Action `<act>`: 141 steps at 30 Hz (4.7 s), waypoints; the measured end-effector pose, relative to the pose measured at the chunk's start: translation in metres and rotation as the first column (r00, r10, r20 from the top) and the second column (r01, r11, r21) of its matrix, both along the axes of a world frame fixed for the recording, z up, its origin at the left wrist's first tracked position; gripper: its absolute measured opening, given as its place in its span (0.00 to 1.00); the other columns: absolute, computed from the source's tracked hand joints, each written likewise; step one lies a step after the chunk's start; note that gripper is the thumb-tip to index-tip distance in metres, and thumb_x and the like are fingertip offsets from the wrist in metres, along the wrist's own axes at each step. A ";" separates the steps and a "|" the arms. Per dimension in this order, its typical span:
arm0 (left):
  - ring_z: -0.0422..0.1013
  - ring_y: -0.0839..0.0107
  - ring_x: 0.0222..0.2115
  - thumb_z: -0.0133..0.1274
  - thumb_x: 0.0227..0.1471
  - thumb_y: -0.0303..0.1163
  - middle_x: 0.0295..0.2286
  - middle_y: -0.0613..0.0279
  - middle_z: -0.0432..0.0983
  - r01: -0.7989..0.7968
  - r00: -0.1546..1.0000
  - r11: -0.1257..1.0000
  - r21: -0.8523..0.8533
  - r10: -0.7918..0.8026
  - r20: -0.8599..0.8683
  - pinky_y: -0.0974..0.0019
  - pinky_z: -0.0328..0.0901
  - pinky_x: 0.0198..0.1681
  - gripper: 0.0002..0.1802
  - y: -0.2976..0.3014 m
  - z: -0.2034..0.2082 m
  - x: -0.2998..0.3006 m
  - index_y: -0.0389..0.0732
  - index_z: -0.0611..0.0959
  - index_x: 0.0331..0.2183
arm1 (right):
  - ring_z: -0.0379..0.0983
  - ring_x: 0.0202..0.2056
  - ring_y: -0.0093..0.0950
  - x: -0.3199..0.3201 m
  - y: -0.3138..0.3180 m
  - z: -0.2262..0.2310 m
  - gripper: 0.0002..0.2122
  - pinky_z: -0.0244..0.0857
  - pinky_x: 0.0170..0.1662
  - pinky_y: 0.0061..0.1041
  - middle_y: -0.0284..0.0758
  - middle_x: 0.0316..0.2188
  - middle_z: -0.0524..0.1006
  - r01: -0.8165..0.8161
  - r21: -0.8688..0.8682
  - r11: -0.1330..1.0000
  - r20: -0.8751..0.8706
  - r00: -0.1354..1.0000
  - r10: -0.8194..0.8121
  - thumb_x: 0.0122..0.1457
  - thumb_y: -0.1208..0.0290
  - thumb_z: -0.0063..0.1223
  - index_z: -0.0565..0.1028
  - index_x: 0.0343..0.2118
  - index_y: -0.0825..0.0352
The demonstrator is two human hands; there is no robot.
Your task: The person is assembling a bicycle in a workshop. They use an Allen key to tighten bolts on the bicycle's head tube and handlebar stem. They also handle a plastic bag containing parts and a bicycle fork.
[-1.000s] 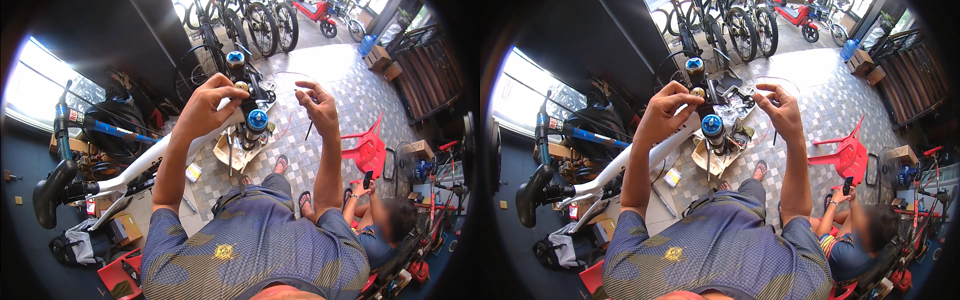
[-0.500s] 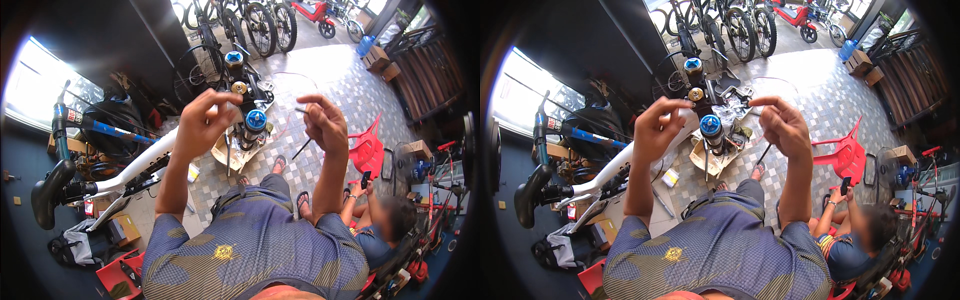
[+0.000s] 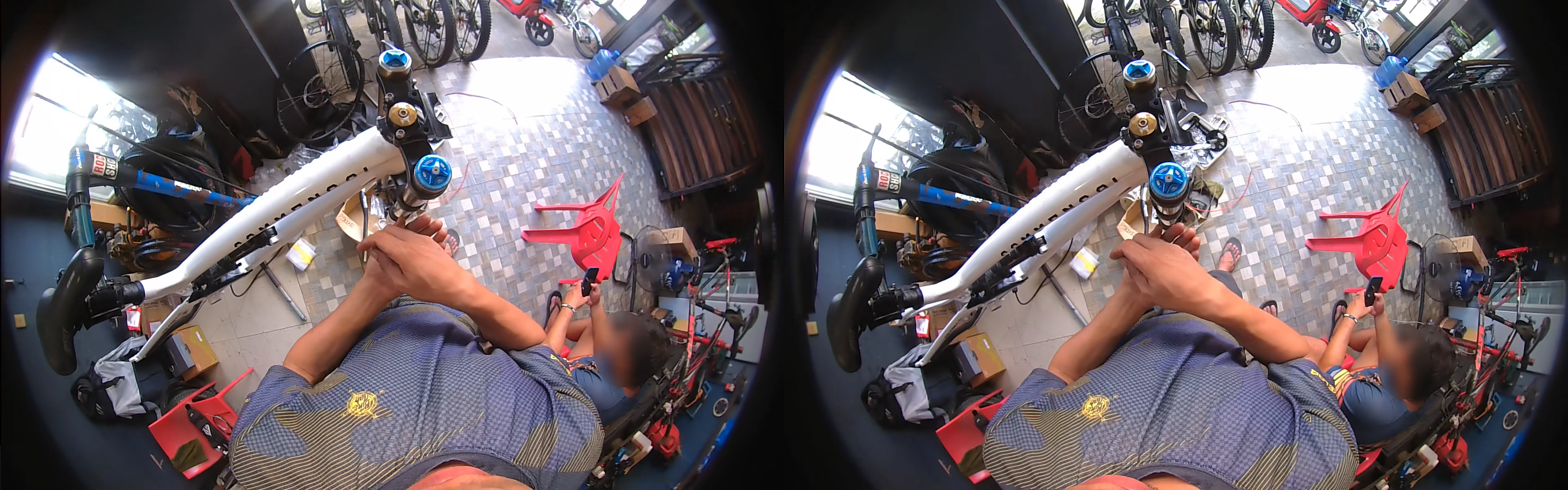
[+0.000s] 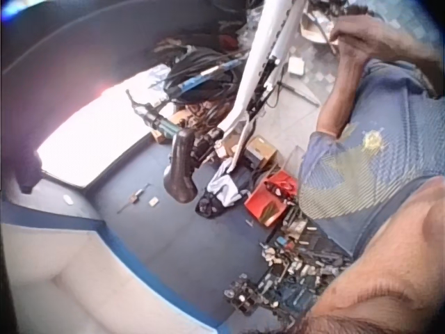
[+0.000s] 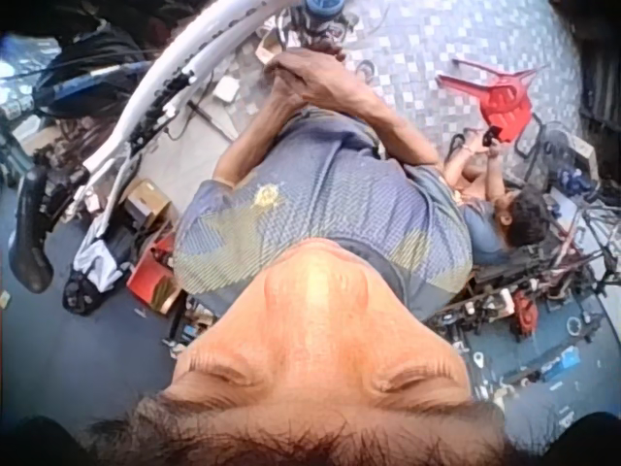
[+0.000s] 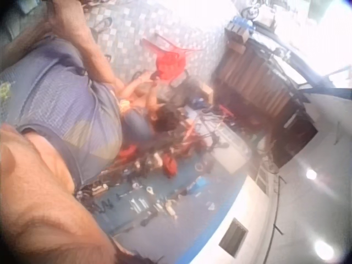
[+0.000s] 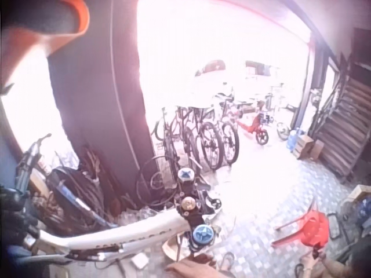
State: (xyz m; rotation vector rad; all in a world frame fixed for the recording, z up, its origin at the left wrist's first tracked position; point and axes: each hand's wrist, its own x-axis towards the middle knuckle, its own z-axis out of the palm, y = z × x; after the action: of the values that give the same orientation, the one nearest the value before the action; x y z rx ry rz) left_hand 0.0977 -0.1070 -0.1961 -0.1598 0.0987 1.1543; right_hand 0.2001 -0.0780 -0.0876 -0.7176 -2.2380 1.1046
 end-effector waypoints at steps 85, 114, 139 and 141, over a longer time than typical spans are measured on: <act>0.54 0.87 0.19 0.73 0.45 0.41 0.16 0.80 0.60 0.388 -0.244 0.620 0.682 0.783 -0.573 0.75 0.49 0.22 0.16 0.164 0.218 -0.112 0.41 0.86 0.31 | 0.78 0.30 0.17 -0.021 0.166 0.174 0.06 0.70 0.36 0.20 0.31 0.28 0.83 0.152 0.221 0.963 -0.331 0.941 -0.072 0.62 0.71 0.60 0.81 0.40 0.65; 0.69 0.83 0.24 0.67 0.52 0.36 0.22 0.69 0.79 0.390 -0.172 0.628 0.673 0.768 -0.617 0.73 0.63 0.30 0.16 0.170 0.216 -0.112 0.35 0.87 0.39 | 0.75 0.26 0.14 -0.017 0.167 0.181 0.08 0.69 0.28 0.16 0.30 0.30 0.82 -0.067 -0.126 0.990 -0.390 0.921 0.013 0.64 0.70 0.59 0.80 0.42 0.68; 0.54 0.88 0.20 0.72 0.47 0.33 0.17 0.81 0.61 0.339 -0.172 0.601 0.724 0.796 -0.580 0.77 0.52 0.24 0.13 0.145 0.234 -0.092 0.40 0.83 0.29 | 0.81 0.40 0.23 -0.006 0.147 0.187 0.11 0.73 0.46 0.24 0.35 0.37 0.83 0.098 0.155 0.983 -0.438 0.899 -0.020 0.65 0.70 0.57 0.78 0.47 0.68; 0.54 0.88 0.20 0.72 0.47 0.33 0.17 0.81 0.61 0.342 -0.093 0.550 0.762 0.827 -0.555 0.77 0.52 0.24 0.13 0.143 0.227 -0.088 0.40 0.83 0.28 | 0.80 0.39 0.23 -0.002 0.139 0.190 0.11 0.74 0.45 0.24 0.36 0.36 0.83 0.064 0.131 0.989 -0.426 0.905 -0.002 0.65 0.70 0.56 0.78 0.47 0.68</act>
State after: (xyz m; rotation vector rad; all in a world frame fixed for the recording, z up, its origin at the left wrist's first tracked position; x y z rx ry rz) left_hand 0.0101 0.0357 0.0311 1.7880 0.9673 1.4537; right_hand 0.1983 0.0611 0.1025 -0.4046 -1.8981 0.9636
